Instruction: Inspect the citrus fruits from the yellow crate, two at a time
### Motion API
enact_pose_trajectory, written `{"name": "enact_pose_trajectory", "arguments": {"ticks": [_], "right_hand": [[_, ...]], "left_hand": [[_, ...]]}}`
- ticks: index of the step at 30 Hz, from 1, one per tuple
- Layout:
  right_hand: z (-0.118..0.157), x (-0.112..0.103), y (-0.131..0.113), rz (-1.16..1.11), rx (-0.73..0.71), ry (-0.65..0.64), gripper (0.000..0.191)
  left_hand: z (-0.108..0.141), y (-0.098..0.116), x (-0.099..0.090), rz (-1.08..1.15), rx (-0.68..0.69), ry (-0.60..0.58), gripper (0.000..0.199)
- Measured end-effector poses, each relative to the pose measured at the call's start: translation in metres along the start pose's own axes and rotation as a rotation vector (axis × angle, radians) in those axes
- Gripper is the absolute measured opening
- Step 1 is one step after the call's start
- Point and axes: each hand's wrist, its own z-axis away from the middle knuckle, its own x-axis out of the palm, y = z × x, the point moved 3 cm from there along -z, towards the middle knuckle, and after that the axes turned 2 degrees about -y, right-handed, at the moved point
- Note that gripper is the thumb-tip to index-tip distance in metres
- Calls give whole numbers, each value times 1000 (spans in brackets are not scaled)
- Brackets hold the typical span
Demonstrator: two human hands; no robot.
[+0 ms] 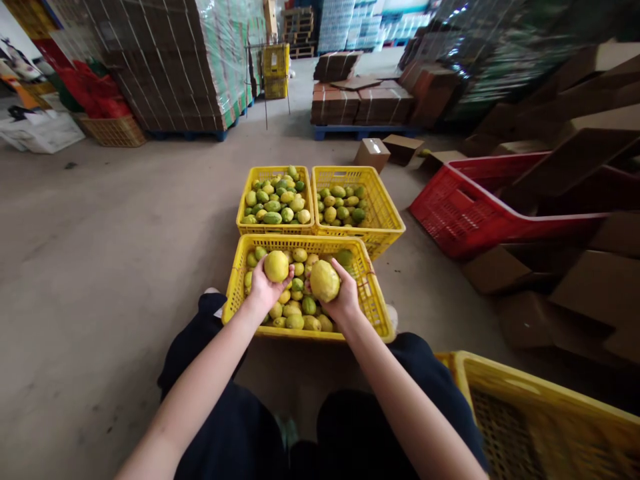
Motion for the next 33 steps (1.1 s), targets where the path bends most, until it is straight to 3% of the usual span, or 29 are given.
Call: {"name": "enact_pose_trajectory", "arguments": {"ticks": [4, 8, 13, 18, 23, 26, 29, 33], "right_hand": [[-3, -2, 5, 38, 89, 25, 22], [-3, -5, 8, 86, 72, 89, 15], [1, -2, 5, 78, 45, 61, 7], [0, -9, 0, 5, 63, 165, 12], [-4, -19, -1, -57, 103, 257, 18], [-3, -19, -2, -91, 48, 290, 9], [-1, -16, -4, -64, -27, 279, 4], [0, -14, -3, -31, 19, 225, 5]], "left_hand": [[-3, -1, -1, 68, -13, -52, 33], [2, -1, 2, 77, -20, -77, 45], [10, 3, 7, 70, 4, -25, 25], [8, 5, 2, 256, -56, -85, 34], [-1, 7, -2, 249, 9, -107, 33], [0, 6, -1, 239, 56, -86, 29], [4, 6, 0, 225, 93, -75, 20], [10, 8, 3, 203, 114, -85, 16]]}}
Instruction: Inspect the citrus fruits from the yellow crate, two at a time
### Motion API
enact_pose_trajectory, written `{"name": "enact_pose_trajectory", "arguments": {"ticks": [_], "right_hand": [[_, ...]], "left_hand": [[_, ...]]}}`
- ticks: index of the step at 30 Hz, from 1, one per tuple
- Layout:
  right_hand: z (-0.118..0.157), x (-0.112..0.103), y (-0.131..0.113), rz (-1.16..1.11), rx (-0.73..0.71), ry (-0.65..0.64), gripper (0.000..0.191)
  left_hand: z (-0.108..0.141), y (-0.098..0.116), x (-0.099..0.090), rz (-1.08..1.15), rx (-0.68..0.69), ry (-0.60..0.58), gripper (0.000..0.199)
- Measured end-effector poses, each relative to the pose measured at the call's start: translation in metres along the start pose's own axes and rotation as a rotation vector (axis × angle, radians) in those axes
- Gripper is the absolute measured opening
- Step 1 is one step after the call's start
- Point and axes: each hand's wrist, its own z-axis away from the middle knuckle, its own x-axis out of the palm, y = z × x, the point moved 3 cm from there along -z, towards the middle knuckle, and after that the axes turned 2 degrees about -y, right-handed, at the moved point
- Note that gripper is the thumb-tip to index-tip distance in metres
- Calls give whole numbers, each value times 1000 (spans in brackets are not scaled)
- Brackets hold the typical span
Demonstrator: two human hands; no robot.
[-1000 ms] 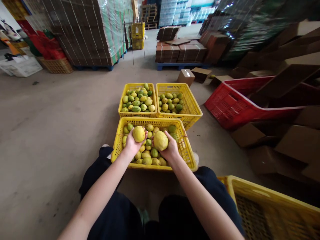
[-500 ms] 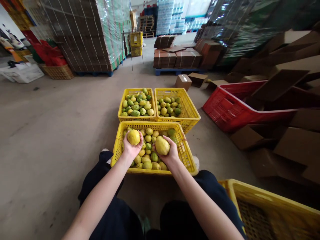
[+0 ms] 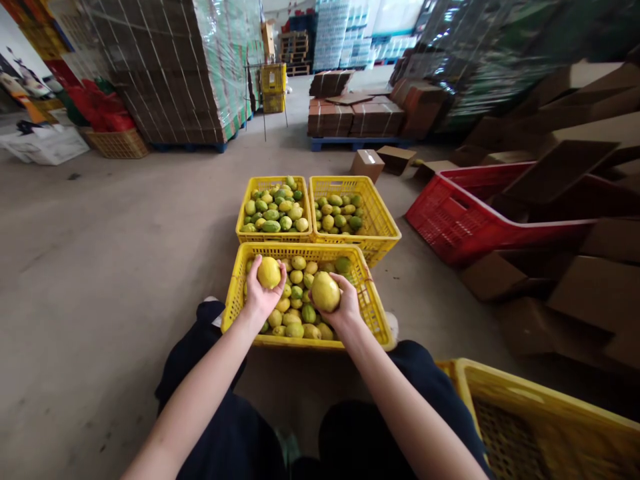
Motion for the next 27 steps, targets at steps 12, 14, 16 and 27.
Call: {"name": "enact_pose_trajectory", "arguments": {"ticks": [12, 14, 16, 27], "right_hand": [[-2, -1, 2, -62, 32, -86, 15], [0, 3, 2, -66, 24, -159, 16], [2, 6, 1, -53, 12, -244, 18], [21, 15, 1, 240, -64, -667, 22]], "left_hand": [[-3, -6, 2, -132, -109, -111, 35], [-1, -4, 3, -160, -110, -124, 37], [2, -3, 5, -230, -106, -162, 41], [22, -6, 9, -682, -220, -494, 47]]}}
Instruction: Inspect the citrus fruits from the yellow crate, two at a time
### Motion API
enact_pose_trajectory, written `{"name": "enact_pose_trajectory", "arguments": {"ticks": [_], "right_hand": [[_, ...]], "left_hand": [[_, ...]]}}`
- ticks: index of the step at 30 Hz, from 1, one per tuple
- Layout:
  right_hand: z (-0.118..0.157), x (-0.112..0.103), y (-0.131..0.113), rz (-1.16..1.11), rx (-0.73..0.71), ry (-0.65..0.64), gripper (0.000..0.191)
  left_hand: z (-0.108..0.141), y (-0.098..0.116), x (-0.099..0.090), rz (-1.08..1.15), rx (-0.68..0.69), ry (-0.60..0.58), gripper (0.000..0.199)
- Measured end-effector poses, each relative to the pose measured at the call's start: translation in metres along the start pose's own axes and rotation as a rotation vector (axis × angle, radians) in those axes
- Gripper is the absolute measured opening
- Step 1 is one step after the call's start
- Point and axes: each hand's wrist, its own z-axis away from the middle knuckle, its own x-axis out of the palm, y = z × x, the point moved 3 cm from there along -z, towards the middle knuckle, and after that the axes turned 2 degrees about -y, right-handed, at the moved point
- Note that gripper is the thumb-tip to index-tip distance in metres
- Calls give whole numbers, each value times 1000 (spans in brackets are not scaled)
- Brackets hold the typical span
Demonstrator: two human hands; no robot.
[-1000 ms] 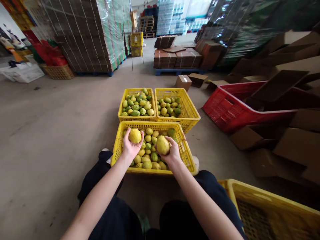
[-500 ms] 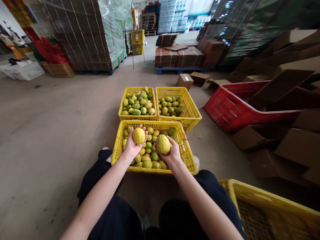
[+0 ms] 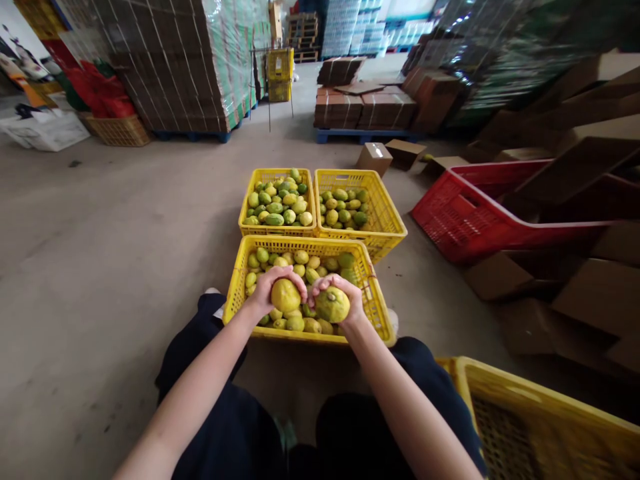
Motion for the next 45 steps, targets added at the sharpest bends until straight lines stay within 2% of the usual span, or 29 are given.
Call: {"name": "enact_pose_trajectory", "arguments": {"ticks": [4, 8, 11, 16, 20, 24, 27, 29, 32, 35, 41, 45], "right_hand": [[2, -3, 3, -9, 87, -23, 27], [2, -6, 8, 15, 189, -140, 27], [1, -11, 12, -19, 276, -111, 30], [0, -18, 15, -115, 319, -15, 33], [1, -19, 14, -53, 281, -48, 32], [1, -18, 12, -42, 275, -34, 33], [-1, -14, 11, -53, 277, 2, 35], [-4, -11, 9, -108, 231, 60, 34], [-11, -10, 8, -271, 94, 213, 26], [-17, -12, 12, -393, 31, 331, 25], [-20, -16, 14, -505, -38, 479, 30], [-19, -18, 11, -551, -22, 546, 34]], "left_hand": [[4, -2, -1, 1, -127, -49, 41], [9, -6, 1, -82, -209, -174, 36], [9, -10, 0, -100, -260, -177, 36], [4, -12, -2, -184, -207, -227, 41], [3, -12, -1, -172, -180, -255, 41], [4, -13, -3, -75, -254, -163, 38], [2, -16, -2, -13, -242, -107, 38], [-3, -17, -2, 82, -162, -1, 38], [-13, -21, -7, 349, 0, 231, 37], [-20, -28, -11, 565, 36, 372, 32], [-28, -33, -13, 650, 32, 475, 31], [-32, -36, -12, 688, 11, 497, 37]]}}
